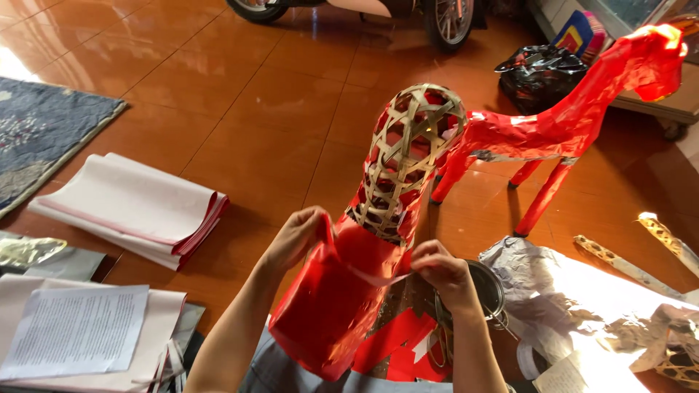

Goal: Decorating a bamboo and paper-mache horse frame with colored paper and gold foil using paste

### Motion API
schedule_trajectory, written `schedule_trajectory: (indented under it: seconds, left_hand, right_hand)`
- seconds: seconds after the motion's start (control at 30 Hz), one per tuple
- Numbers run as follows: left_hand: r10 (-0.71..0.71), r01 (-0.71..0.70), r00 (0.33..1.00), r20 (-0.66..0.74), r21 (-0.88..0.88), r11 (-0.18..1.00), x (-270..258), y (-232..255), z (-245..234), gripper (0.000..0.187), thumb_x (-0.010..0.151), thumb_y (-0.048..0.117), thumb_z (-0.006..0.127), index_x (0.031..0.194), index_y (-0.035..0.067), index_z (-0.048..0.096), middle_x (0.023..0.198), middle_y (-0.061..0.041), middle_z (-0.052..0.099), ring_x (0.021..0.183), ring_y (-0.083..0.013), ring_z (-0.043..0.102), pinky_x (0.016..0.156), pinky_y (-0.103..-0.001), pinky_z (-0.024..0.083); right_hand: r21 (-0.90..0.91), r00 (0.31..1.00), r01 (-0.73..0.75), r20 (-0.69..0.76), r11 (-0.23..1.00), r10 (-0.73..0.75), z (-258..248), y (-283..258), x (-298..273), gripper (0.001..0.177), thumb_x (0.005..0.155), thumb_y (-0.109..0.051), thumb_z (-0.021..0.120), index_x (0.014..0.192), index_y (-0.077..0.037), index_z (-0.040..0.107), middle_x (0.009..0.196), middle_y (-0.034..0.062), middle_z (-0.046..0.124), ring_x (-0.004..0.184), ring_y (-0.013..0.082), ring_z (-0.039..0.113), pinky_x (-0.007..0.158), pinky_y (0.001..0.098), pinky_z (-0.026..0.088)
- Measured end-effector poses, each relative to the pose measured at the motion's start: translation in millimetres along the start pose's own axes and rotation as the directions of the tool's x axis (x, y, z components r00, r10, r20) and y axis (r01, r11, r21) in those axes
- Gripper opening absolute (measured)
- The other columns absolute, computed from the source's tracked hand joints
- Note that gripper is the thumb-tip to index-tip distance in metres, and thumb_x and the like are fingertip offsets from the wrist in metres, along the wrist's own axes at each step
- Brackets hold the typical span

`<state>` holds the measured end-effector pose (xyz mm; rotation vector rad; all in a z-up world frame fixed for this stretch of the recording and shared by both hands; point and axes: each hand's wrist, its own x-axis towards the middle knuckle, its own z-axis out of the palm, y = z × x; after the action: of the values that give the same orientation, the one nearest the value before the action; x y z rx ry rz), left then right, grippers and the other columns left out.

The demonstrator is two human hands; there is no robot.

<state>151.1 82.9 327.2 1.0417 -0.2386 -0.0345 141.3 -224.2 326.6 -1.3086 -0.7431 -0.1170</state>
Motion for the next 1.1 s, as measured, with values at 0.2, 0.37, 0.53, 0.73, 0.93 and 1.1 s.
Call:
schedule_trajectory:
  seconds: [0.2, 0.37, 0.53, 0.73, 0.93, 1.1]
  left_hand:
    - [0.073, -0.071, 0.996, -0.060, 0.030, 0.997, 77.0, -31.2, -18.3, 0.026, 0.103, 0.024, 0.053, 0.091, 0.004, 0.064, 0.073, -0.004, 0.062, 0.068, -0.0102, 0.062, 0.069, -0.024, 0.051]
    - [-0.027, 0.019, 0.994, -0.104, -0.084, 0.996, 72.1, -10.3, 44.0, 0.026, 0.101, 0.028, 0.057, 0.090, 0.004, 0.061, 0.065, -0.006, 0.056, 0.055, -0.0116, 0.058, 0.055, -0.021, 0.047]
    - [-0.038, 0.043, 0.996, -0.078, 0.075, 0.996, 93.8, -39.4, 15.3, 0.028, 0.100, 0.032, 0.058, 0.088, 0.007, 0.059, 0.065, 0.000, 0.054, 0.056, -0.0056, 0.055, 0.053, -0.016, 0.046]
    - [-0.052, 0.055, 0.998, -0.032, 0.128, 0.990, 101.3, -45.5, 9.1, 0.024, 0.100, 0.032, 0.056, 0.095, 0.009, 0.059, 0.074, -0.001, 0.060, 0.062, -0.0060, 0.059, 0.059, -0.019, 0.049]
    - [-0.110, 0.107, 0.994, 0.022, 0.127, 0.986, 106.0, -59.5, -7.1, 0.028, 0.100, 0.031, 0.057, 0.112, 0.007, 0.063, 0.090, -0.010, 0.071, 0.072, -0.0134, 0.069, 0.070, -0.028, 0.057]
    - [-0.152, 0.143, 0.987, 0.053, 0.140, 0.980, 107.9, -65.0, -11.3, 0.029, 0.098, 0.031, 0.059, 0.113, 0.008, 0.068, 0.095, -0.012, 0.073, 0.076, -0.0161, 0.072, 0.072, -0.031, 0.059]
  right_hand:
    - [-0.457, 0.980, 0.014, -0.169, 0.889, -0.102, 1.6, 10.3, 20.4, 0.010, 0.077, -0.015, 0.080, 0.083, -0.007, 0.078, 0.092, 0.0089, 0.065, 0.081, 0.0143, 0.061, 0.074, 0.0259, 0.048]
    - [-0.524, 0.946, 0.002, -0.275, 0.852, -0.171, 11.7, 14.5, 22.0, 0.008, 0.083, -0.011, 0.075, 0.085, -0.003, 0.075, 0.087, 0.0095, 0.067, 0.075, 0.0143, 0.064, 0.070, 0.0246, 0.051]
    - [-0.519, 0.925, -0.022, -0.335, 0.854, -0.180, 6.1, 32.1, 25.9, 0.019, 0.080, -0.014, 0.079, 0.081, 0.000, 0.066, 0.098, 0.0123, 0.065, 0.089, 0.0204, 0.064, 0.078, 0.0326, 0.050]
    - [-0.162, 0.949, 0.057, -0.297, 0.985, -0.104, 4.4, 72.2, 34.3, 0.049, 0.081, -0.023, 0.077, 0.114, -0.007, 0.044, 0.134, 0.0123, 0.045, 0.133, 0.0282, 0.044, 0.107, 0.0435, 0.035]
    - [0.076, 0.987, -0.038, -0.154, 0.996, 0.049, 10.2, 67.5, 42.1, 0.104, 0.078, -0.044, 0.075, 0.156, -0.019, 0.010, 0.156, 0.0178, 0.024, 0.143, 0.0333, 0.022, 0.114, 0.0551, 0.016]
    - [-0.079, 0.962, -0.256, -0.114, 0.963, 0.247, 15.5, 42.5, 46.0, 0.105, 0.077, -0.064, 0.064, 0.157, -0.020, 0.012, 0.156, 0.0251, 0.024, 0.143, 0.0431, 0.020, 0.113, 0.0604, 0.018]
